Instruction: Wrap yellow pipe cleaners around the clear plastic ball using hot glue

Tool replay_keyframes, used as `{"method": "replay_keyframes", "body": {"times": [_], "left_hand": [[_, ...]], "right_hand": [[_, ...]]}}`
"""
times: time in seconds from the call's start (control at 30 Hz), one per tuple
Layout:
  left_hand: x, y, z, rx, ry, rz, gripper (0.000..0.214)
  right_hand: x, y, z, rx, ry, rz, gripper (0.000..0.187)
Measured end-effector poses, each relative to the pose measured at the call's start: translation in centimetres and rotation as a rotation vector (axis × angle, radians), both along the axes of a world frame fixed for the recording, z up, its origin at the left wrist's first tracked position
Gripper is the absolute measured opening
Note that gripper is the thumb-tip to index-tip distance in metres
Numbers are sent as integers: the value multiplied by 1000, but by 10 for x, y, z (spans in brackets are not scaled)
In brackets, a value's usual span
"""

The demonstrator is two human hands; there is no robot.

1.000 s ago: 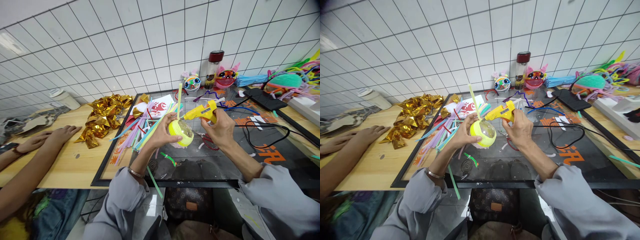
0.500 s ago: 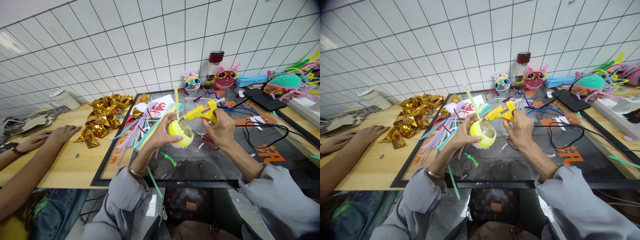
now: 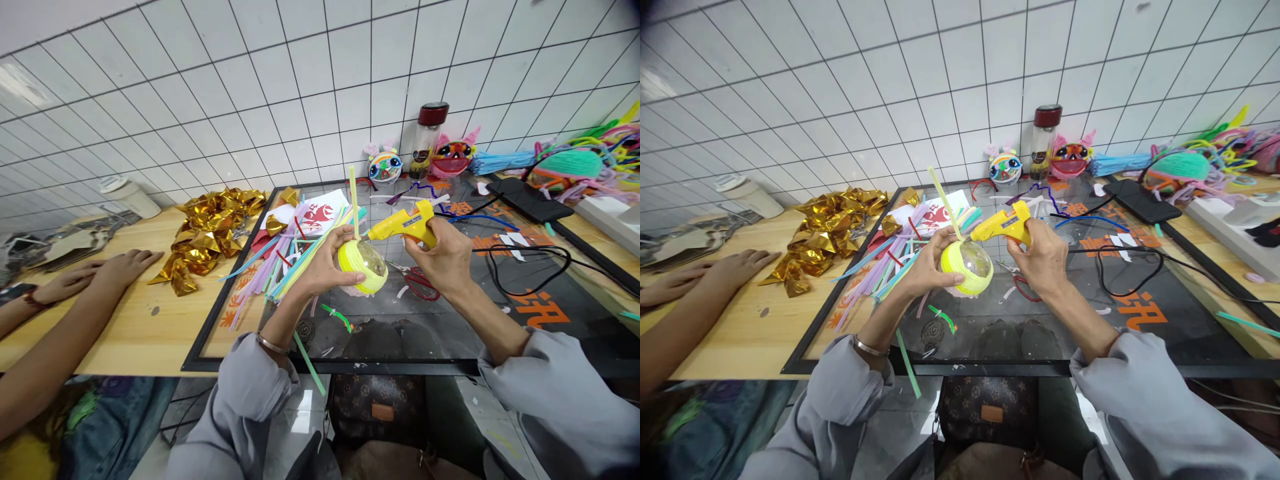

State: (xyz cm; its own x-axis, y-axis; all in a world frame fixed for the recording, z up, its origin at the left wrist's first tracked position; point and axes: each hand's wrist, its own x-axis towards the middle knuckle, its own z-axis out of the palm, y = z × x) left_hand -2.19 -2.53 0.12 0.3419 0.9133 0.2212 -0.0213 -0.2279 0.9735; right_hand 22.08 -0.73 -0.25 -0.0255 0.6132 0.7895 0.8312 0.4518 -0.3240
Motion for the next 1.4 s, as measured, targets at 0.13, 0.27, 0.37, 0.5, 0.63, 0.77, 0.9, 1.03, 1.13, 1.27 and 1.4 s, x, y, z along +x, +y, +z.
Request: {"method": "replay_keyframes", "body": {"times": [0.13,0.27,0.37,0.5,0.63,0.77,0.9,1.03,1.13,1.27,1.4], "left_hand": [[0,1,-1,1,-5,2,100],[0,1,-1,7,-17,1,101],[-1,1,-2,12,-14,-6,101],[-2,2,-2,13,-5,-7,99],[-1,2,-2,8,-15,0,99],[-1,2,-2,13,-15,-7,99],[-1,2,-1,19,-8,-18,99],[-1,2,-1,18,-3,-21,100],[-1,2,-1,24,-1,-24,100],[-1,3,-2,28,0,-34,100],[-1,3,-2,33,-9,-31,100]], "right_hand": [[1,-1,4,-32,2,19,17],[2,-2,7,-53,5,20,17],[2,-2,7,-47,20,20,17],[2,-1,6,-39,42,-5,17],[2,0,6,-51,35,-7,16],[2,0,5,-41,39,-12,16],[3,0,5,-41,24,-8,17],[4,-1,8,-32,21,35,19],[5,-3,12,-36,36,72,23],[5,-5,17,-74,50,128,29],[7,-3,18,-74,65,111,31]]}}
